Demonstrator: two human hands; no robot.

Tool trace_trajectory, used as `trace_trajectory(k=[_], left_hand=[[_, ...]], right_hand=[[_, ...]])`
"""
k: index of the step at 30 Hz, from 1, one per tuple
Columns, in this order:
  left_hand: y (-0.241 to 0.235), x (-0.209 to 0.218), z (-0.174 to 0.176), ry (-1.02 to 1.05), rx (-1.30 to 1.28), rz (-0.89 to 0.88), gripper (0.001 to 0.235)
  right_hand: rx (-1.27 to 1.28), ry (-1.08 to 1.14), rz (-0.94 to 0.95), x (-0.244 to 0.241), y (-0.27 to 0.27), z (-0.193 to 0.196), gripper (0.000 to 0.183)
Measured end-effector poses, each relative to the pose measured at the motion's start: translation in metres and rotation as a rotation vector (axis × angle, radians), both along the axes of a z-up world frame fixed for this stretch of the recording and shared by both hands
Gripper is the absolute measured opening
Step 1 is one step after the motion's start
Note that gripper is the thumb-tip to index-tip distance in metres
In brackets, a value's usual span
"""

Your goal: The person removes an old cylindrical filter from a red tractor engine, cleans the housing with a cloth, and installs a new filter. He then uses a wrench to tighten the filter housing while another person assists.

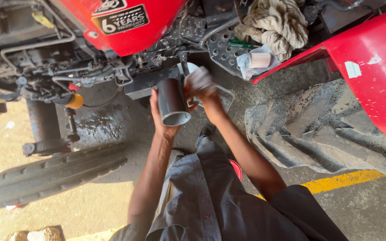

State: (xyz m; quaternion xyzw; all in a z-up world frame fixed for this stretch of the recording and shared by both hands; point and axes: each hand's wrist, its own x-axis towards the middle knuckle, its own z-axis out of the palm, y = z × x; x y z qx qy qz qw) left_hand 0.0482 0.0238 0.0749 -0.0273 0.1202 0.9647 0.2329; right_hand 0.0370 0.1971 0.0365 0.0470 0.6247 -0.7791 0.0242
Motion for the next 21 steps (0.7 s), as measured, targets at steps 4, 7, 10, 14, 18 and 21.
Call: trace_trajectory(k=[4,7,10,14,18,21], left_hand=[[0.015,-0.013,-0.033,-0.16,-0.156,0.101,0.074],[0.018,-0.025,-0.047,-0.169,-0.123,0.048,0.078],[0.025,-0.039,-0.05,-0.209,-0.13,0.059,0.076],[0.045,-0.059,-0.051,-0.201,-0.184,0.058,0.08],[0.067,-0.077,-0.055,-0.188,-0.202,0.055,0.079],[0.079,-0.084,-0.062,-0.223,-0.244,0.075,0.08]], right_hand=[[0.616,0.53,0.226,0.001,0.004,-0.02,0.051],[0.557,0.324,0.507,-0.008,0.055,-0.031,0.018],[0.56,-0.043,0.496,-0.039,0.121,-0.043,0.024],[1.462,0.263,0.065,-0.081,0.209,-0.077,0.049],[1.838,0.134,0.187,-0.116,0.255,-0.119,0.061],[1.828,0.037,0.315,-0.135,0.268,-0.119,0.069]])
